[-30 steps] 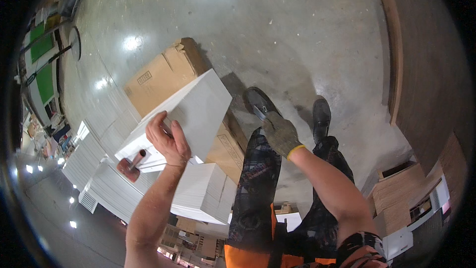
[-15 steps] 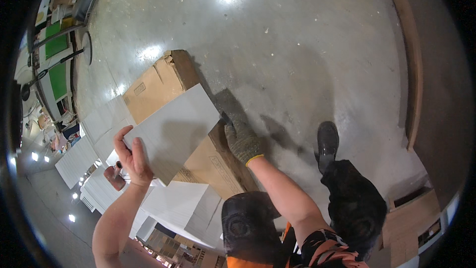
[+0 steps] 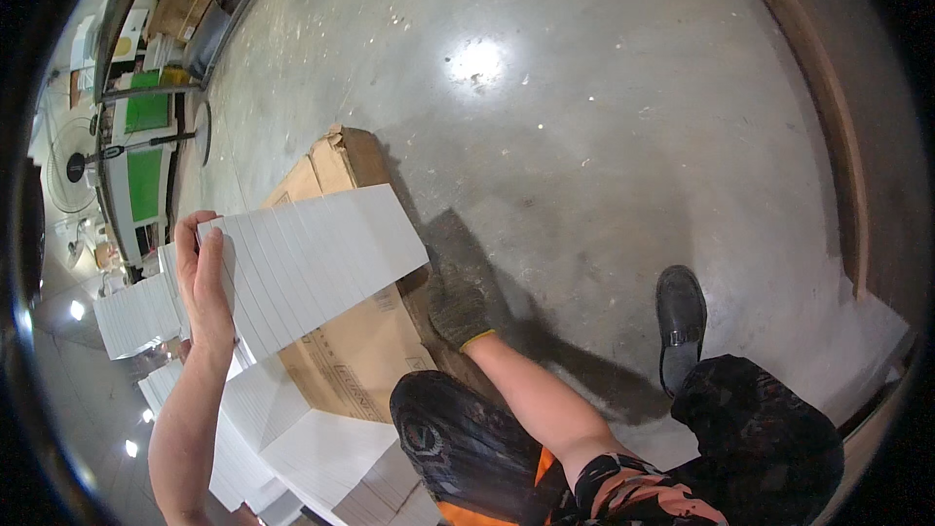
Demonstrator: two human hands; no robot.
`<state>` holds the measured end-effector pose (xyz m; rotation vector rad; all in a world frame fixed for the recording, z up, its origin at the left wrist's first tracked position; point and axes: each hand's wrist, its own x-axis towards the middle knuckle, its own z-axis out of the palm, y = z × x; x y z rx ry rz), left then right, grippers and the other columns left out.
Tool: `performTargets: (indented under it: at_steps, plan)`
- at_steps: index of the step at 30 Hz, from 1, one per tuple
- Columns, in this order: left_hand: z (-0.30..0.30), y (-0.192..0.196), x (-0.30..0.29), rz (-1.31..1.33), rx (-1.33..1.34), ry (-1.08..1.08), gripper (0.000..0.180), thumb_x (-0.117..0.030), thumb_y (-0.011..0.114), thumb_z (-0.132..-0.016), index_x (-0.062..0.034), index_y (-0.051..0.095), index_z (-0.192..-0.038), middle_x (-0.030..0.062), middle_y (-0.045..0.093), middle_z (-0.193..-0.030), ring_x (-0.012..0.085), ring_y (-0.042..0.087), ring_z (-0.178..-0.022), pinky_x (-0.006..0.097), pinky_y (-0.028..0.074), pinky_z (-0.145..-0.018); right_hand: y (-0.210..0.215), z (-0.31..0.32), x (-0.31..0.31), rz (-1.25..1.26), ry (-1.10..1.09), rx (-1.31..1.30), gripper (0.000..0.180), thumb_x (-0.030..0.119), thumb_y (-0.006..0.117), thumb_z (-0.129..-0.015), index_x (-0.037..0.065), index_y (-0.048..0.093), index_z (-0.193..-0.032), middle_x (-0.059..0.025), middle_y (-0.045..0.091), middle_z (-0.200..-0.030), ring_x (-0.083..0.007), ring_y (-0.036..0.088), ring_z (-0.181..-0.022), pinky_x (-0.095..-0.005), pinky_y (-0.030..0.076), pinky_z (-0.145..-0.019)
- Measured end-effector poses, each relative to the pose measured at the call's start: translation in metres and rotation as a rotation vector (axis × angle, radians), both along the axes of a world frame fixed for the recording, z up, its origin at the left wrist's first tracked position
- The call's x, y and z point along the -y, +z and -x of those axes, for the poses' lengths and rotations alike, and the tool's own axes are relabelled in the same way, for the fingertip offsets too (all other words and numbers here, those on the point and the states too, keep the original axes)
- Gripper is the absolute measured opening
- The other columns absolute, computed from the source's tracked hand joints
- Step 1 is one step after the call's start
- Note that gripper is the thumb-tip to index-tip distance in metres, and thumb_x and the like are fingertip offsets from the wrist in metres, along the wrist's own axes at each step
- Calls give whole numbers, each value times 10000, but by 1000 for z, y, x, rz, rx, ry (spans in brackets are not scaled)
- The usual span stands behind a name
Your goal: The person sands the edges and corners of a stack of white boards by hand, moving the sandpaper along the sides and corners of the stack while holding it steady.
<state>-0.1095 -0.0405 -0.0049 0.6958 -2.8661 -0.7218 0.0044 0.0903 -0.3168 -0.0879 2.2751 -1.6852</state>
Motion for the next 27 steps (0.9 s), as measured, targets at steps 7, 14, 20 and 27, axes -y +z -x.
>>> performTargets:
  at_steps: [7,14,20,27]
  plan:
    - [-4,-1,12,40,-48,-38,345,-346,444,-1000,-26,546,-1078,19,455,-851,107,395,-778,250,343,-732,19,12,-17,-18,-53,-188,367,225,480,-959,20,572,-1250,-266,573,-1244,-434,544,-1142,-478,439,-967]
    - [-4,-2,8,101,-78,-51,409,-367,413,-1003,0,553,-1116,92,554,-992,177,489,-945,293,380,-911,-4,-9,1,-132,101,-112,491,238,446,-968,48,432,-1420,-256,580,-1246,-410,585,-1085,-474,461,-913]
    - [-8,-7,19,96,-88,-42,421,-381,425,-994,-8,561,-1133,90,569,-1014,178,500,-962,296,379,-923,-7,-14,4,-82,92,17,558,233,466,-951,65,346,-1469,-281,619,-1121,-400,638,-786,-507,479,-688]
    - [-5,-3,14,113,-69,-29,427,-385,436,-992,-16,568,-1161,77,569,-1028,167,492,-985,288,368,-946,-19,-16,15,44,5,-53,526,233,470,-954,69,379,-1445,-286,619,-1095,-427,624,-905,-517,485,-768]
